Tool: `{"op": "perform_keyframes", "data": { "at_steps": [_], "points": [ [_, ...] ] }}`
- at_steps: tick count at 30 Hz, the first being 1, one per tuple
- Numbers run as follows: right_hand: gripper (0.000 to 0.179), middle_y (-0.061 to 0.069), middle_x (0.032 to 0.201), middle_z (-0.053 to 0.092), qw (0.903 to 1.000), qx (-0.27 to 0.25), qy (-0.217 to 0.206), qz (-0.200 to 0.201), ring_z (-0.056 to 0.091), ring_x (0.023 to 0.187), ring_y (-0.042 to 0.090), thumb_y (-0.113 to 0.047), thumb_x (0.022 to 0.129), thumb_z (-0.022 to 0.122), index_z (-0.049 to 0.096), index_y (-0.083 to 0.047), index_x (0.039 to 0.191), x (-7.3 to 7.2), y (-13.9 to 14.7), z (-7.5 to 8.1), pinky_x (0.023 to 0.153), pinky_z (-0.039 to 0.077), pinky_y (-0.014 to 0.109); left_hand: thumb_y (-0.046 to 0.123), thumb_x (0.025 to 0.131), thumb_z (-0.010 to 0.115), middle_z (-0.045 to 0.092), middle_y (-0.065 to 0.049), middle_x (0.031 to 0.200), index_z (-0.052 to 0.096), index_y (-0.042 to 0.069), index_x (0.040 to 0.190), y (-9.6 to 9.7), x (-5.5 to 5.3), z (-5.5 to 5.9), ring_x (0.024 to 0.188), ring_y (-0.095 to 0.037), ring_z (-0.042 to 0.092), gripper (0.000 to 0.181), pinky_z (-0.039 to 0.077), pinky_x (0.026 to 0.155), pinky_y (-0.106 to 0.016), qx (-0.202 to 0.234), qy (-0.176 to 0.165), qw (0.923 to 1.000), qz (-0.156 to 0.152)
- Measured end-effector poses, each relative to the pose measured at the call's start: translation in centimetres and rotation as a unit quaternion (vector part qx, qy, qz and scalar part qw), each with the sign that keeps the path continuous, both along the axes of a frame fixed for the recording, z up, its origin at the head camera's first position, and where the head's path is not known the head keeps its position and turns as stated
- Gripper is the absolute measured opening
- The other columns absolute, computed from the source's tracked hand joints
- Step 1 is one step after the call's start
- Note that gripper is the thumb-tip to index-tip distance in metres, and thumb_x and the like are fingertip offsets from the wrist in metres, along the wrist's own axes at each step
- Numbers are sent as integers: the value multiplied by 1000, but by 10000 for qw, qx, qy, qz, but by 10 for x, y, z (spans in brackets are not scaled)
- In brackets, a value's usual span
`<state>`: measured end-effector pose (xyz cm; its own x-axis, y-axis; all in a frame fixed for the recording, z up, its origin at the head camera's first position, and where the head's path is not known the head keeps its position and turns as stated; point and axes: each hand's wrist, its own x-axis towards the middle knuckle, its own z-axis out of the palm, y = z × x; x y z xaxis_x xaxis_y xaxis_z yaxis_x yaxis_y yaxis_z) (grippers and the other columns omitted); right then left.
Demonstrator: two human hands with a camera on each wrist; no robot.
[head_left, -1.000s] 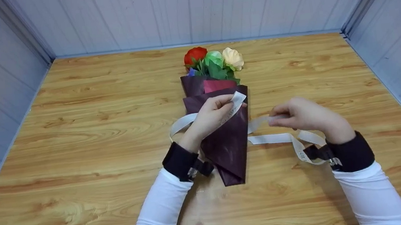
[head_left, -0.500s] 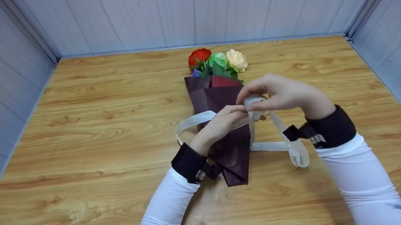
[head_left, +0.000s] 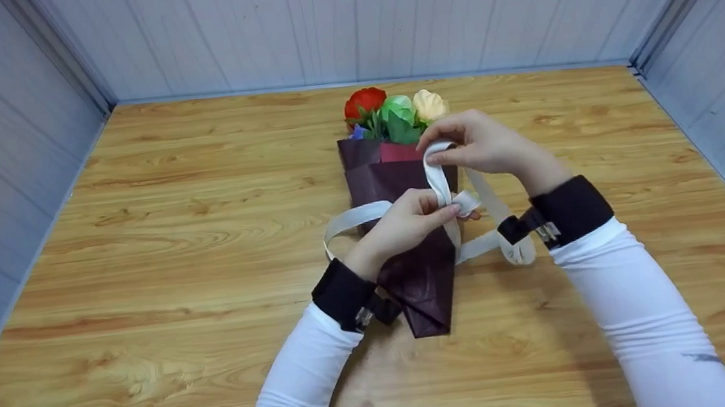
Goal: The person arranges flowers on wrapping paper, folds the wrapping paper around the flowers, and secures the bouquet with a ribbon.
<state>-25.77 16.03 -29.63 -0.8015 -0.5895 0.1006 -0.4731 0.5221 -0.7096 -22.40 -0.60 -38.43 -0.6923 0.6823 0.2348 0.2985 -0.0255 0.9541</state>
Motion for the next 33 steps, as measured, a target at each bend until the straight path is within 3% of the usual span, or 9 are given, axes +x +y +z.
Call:
{"op": "perform_keyframes", "data": {
  "at_steps": [2, 5, 8, 13, 18, 22, 25, 28, 33],
  "points": [
    [17, 11, 97, 67, 9992, -79, 26, -401, 58, 77, 7, -6, 90, 63, 67, 3, 104, -6, -1, -6, 69, 45, 20, 8, 96, 53, 71, -14, 85, 68, -10, 102, 0, 0, 0, 73, -1, 55, 24, 40, 69, -15, -16, -53, 10000, 52],
    [24, 13, 109, 63, 9942, 88, 245, -1042, 56, 92, 15, -12, 90, 63, 65, 0, 111, -12, 0, -12, 81, 44, 29, 8, 96, 53, 70, -20, 88, 68, -10, 102, 0, -1, 0, 73, -1, 56, 24, 42, 69, -16, -18, -146, 9998, 134],
    [38, 17, 127, 51, 9858, 237, 428, -1604, 48, 114, 28, -19, 91, 62, 57, -2, 125, -12, 3, -17, 96, 38, 44, 7, 96, 53, 68, -26, 102, 67, -11, 105, 1, -1, 0, 90, -5, 63, 24, 46, 81, -17, 83, -288, 9995, 86],
    [42, 19, 136, 40, 9772, -339, 679, -1982, 36, 127, 34, -22, 95, 57, 50, -1, 131, 2, 10, -25, 107, 27, 53, 7, 95, 54, 70, -23, 99, 67, -9, 105, 1, -1, 1, 87, -6, 63, 23, 46, 78, -17, 35, -257, 9993, 269],
    [26, 18, 125, 50, 9671, -1197, 1145, -1931, 43, 118, 27, -12, 90, 60, 57, 4, 111, 30, 10, -45, 103, 29, 43, 6, 95, 54, 68, -25, 98, 59, -9, 111, 0, -1, 0, 81, -4, 59, 22, 45, 73, -17, 73, -342, 9984, 455],
    [16, 19, 115, 54, 9639, -1530, 1278, -1767, 45, 112, 25, -6, 83, 67, 58, 6, 91, 47, 7, -65, 98, 32, 41, 8, 95, 55, 67, -20, 96, 50, -5, 121, 0, -2, -1, 82, -5, 58, 29, 43, 72, -17, 112, -514, 9967, 615],
    [16, 19, 111, 54, 9648, -1624, 1295, -1612, 45, 110, 25, -1, 78, 73, 60, 6, 84, 53, 5, -75, 95, 34, 42, 9, 94, 56, 66, -13, 95, 51, -5, 122, -1, -2, -1, 80, -3, 56, 31, 43, 72, -17, 60, -507, 9963, 695],
    [20, 20, 113, 54, 9677, -1557, 1375, -1429, 43, 111, 26, 1, 72, 78, 63, 5, 85, 55, 5, -81, 95, 33, 40, 6, 93, 57, 67, -15, 95, 54, -7, 120, -1, -2, -1, 76, -3, 57, 29, 44, 69, -18, 101, -573, 9960, 677],
    [26, 24, 124, 51, 9657, -1350, 1943, -1070, 40, 114, 35, -1, 69, 80, 65, 3, 90, 51, 7, -89, 95, 30, 44, 0, 89, 61, 69, -19, 97, 60, -11, 112, -1, -2, 0, 77, -5, 60, 25, 48, 69, -20, 403, -739, 9937, 742]
  ]
}}
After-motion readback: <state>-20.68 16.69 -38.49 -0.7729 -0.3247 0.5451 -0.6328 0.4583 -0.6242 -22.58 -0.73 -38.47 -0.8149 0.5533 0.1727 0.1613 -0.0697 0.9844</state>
